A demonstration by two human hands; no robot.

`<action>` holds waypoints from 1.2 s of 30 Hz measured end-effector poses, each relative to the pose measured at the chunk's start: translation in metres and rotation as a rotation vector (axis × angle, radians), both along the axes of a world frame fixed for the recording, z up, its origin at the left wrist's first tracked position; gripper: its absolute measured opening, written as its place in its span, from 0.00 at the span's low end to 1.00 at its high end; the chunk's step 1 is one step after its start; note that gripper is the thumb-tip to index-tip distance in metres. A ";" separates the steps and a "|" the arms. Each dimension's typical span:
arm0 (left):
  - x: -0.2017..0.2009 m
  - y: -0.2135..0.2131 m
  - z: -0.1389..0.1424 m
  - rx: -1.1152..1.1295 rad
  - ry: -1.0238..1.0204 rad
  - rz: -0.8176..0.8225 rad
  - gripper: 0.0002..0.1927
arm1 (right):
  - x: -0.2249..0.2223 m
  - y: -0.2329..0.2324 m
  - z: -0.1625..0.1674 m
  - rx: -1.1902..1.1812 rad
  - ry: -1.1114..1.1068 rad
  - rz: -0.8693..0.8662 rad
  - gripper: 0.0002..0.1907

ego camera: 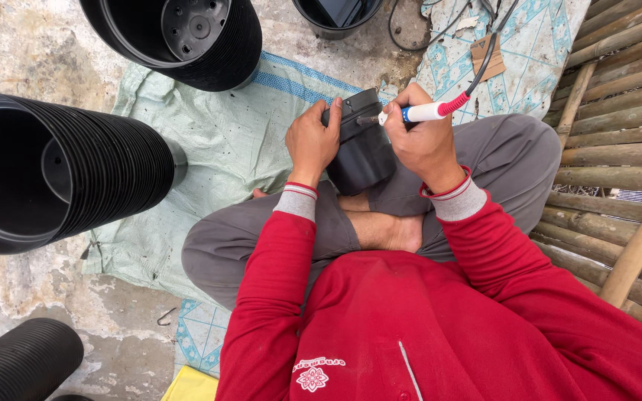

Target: The person sits cross-legged on a tarp and uses a handheld soldering iron to melt holes into the sides of black plastic nursery pots. They process the pots one by one, rotating each pot to create multiple holes before stacking the finished items.

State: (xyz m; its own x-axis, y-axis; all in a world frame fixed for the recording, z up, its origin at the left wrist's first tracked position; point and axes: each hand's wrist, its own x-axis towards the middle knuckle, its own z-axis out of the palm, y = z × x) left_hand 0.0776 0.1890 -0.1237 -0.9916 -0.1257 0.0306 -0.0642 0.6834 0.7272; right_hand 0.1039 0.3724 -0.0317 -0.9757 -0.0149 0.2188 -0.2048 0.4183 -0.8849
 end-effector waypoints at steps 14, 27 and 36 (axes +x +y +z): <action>0.006 0.001 0.013 0.045 0.075 0.006 0.24 | 0.010 0.003 0.018 0.129 -0.041 -0.042 0.07; 0.138 -0.163 0.243 1.057 0.449 0.258 0.16 | 0.042 0.135 0.077 -0.867 0.358 -0.421 0.18; 0.184 -0.232 0.306 -0.333 1.040 0.562 0.17 | 0.055 0.110 0.087 -0.984 0.254 -0.264 0.14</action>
